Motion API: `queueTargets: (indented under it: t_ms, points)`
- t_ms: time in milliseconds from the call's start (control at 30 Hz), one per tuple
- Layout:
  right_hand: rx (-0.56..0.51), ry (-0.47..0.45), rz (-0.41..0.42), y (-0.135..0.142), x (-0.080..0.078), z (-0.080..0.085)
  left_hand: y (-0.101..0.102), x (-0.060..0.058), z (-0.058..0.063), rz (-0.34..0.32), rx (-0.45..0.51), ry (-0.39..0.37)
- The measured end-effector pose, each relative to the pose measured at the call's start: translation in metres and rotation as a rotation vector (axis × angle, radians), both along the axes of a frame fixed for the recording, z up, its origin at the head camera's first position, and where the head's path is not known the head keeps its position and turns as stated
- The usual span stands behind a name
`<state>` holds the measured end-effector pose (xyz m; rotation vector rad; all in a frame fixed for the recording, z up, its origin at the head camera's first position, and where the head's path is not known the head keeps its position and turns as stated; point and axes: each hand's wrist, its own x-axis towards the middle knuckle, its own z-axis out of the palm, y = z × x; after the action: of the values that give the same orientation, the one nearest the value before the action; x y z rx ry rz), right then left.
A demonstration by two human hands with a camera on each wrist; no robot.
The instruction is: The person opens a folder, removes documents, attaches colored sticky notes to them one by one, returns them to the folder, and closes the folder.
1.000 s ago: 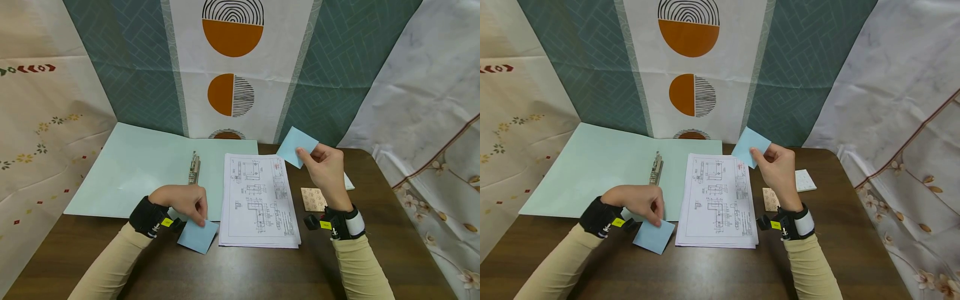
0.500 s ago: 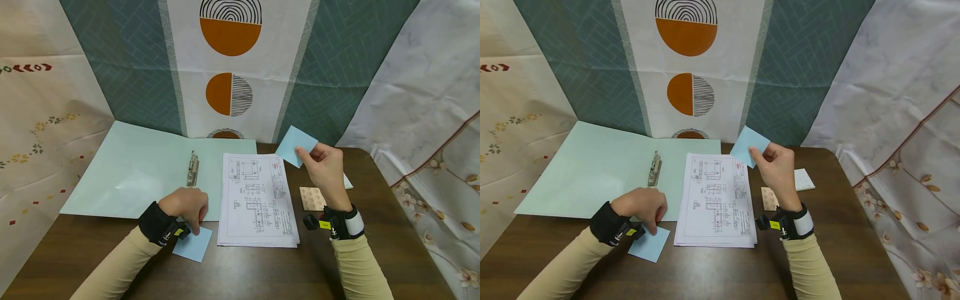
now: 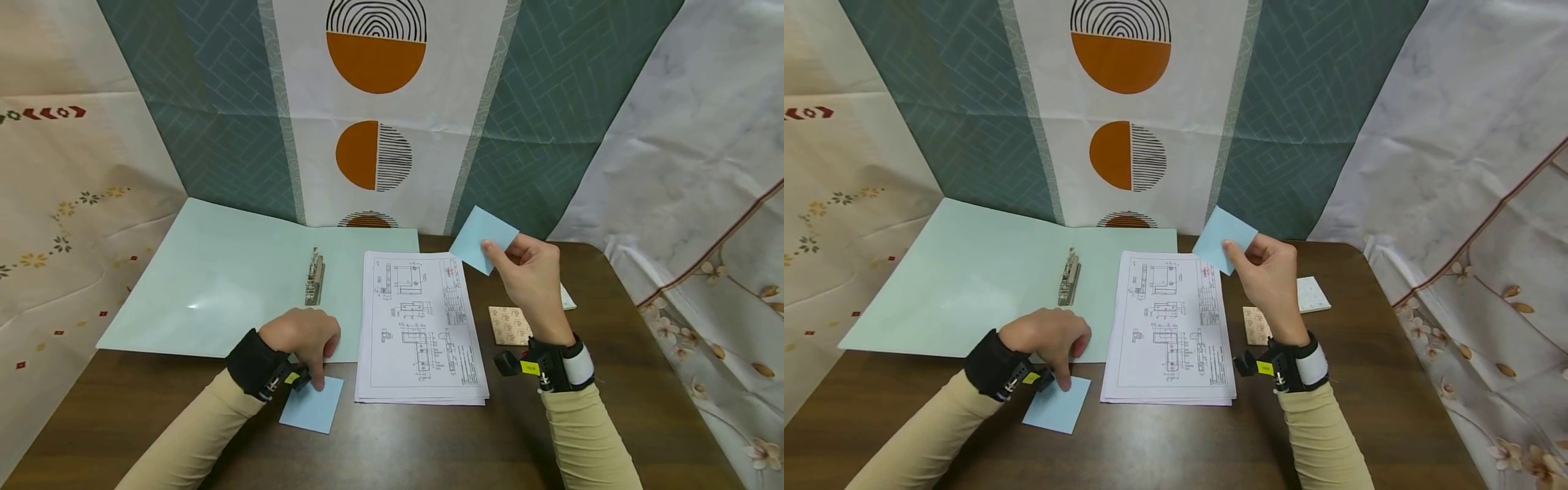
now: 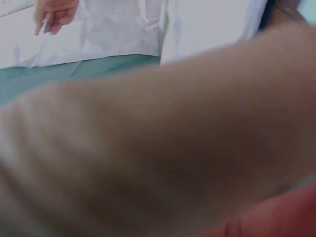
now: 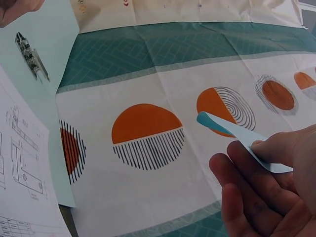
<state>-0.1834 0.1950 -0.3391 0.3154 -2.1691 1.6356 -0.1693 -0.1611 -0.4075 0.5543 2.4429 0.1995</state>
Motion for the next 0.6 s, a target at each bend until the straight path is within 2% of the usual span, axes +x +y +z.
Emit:
queueTargets:
  t_ms: [100,300,433,600]
  points:
    - [-0.001,0.003,0.000,-0.002,0.000,-0.001,-0.002,-0.005,0.004,0.003,0.095,0.039]
    - [-0.009,0.010,0.004,-0.003,0.001,0.000,0.005,-0.014,0.025,0.046,0.337,0.299]
    - [-0.005,0.022,-0.004,-0.003,0.002,-0.001,0.011,-0.015,0.049,0.136,0.502,0.435]
    - [-0.012,0.037,0.002,-0.005,0.001,-0.002,0.017,-0.012,0.083,0.284,0.786,0.604]
